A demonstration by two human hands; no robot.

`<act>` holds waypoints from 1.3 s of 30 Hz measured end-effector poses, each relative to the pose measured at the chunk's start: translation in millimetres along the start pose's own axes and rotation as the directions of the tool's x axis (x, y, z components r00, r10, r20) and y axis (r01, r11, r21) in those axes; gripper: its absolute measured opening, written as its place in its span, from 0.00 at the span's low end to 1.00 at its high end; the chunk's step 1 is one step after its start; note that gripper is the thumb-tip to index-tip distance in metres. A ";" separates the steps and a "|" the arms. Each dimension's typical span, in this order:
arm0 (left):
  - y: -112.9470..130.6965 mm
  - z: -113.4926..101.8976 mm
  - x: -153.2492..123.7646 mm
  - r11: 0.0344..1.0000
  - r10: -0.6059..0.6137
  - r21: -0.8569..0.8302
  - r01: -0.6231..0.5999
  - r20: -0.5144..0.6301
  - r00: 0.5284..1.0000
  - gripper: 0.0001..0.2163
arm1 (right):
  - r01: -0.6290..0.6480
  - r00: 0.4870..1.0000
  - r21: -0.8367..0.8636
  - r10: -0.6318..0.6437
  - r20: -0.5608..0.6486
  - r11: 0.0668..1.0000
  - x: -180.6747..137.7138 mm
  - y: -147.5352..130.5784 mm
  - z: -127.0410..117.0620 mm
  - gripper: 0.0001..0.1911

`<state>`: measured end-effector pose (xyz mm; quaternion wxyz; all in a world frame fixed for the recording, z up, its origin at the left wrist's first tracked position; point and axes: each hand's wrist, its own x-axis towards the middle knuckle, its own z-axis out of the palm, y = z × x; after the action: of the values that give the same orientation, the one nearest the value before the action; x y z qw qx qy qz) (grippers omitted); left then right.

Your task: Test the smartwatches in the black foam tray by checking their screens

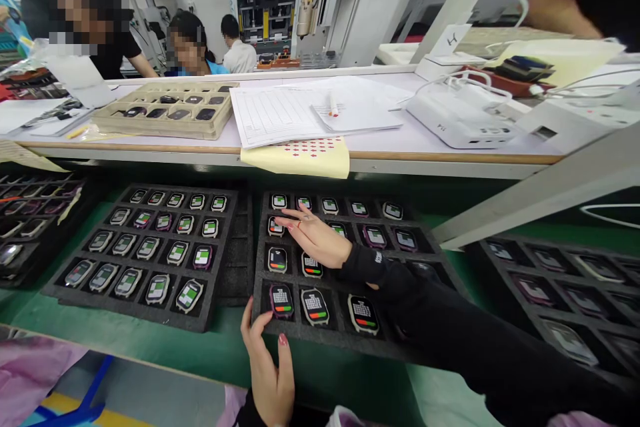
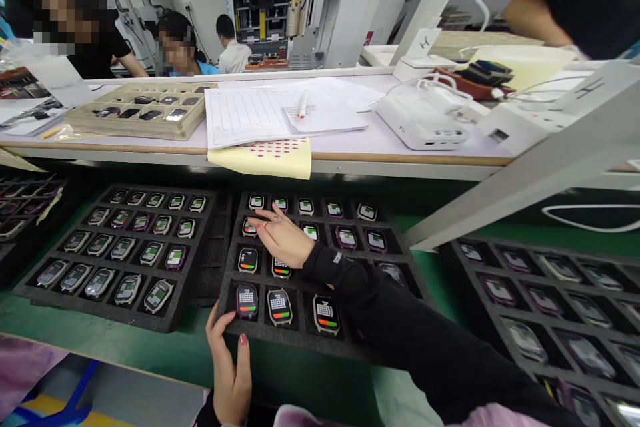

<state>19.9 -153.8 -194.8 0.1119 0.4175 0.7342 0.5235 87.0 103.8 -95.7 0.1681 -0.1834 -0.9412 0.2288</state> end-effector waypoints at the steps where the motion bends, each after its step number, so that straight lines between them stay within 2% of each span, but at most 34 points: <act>1: -0.2 0.0 -0.1 1.000 -0.004 0.000 0.004 0.001 1.000 0.14 | -0.004 1.000 0.001 0.004 0.000 1.000 -2.2 0.8 -2.9 0.27; 6: 0.0 -0.2 -0.6 1.000 0.001 -0.011 -0.001 0.006 1.000 0.14 | -0.040 0.999 -0.002 0.040 -0.010 0.999 -19.6 9.5 -21.7 0.26; 9: 2.3 0.6 -0.6 0.999 -0.036 -0.014 0.036 -0.014 0.999 0.13 | -0.078 0.997 -0.009 0.078 -0.019 0.997 -30.8 15.4 -29.8 0.27; 18: -2.0 -0.1 -0.5 0.999 -0.038 -0.001 0.038 -0.013 0.999 0.13 | -0.080 0.997 -0.015 0.080 0.006 0.997 -37.2 16.0 -22.2 0.26; 28: 28.4 8.9 5.4 0.993 -0.111 -0.040 0.107 -0.113 0.987 0.10 | -0.167 0.985 -0.043 0.165 -0.052 0.985 -72.2 24.9 -50.8 0.27; 33: 25.5 9.6 5.6 0.992 -0.120 -0.044 0.116 -0.111 0.986 0.11 | -0.197 0.978 -0.047 0.193 -0.079 0.979 -88.3 33.3 -49.4 0.26; 39: 16.3 10.1 5.3 0.995 -0.093 0.019 0.097 -0.138 0.986 0.12 | -0.183 0.980 -0.047 0.179 -0.092 0.982 -90.2 35.6 -47.5 0.25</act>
<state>30.7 -141.5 -183.5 0.0805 0.3465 0.7659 0.5356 194.6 112.7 -94.3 0.1823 -0.2826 -0.9183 0.2089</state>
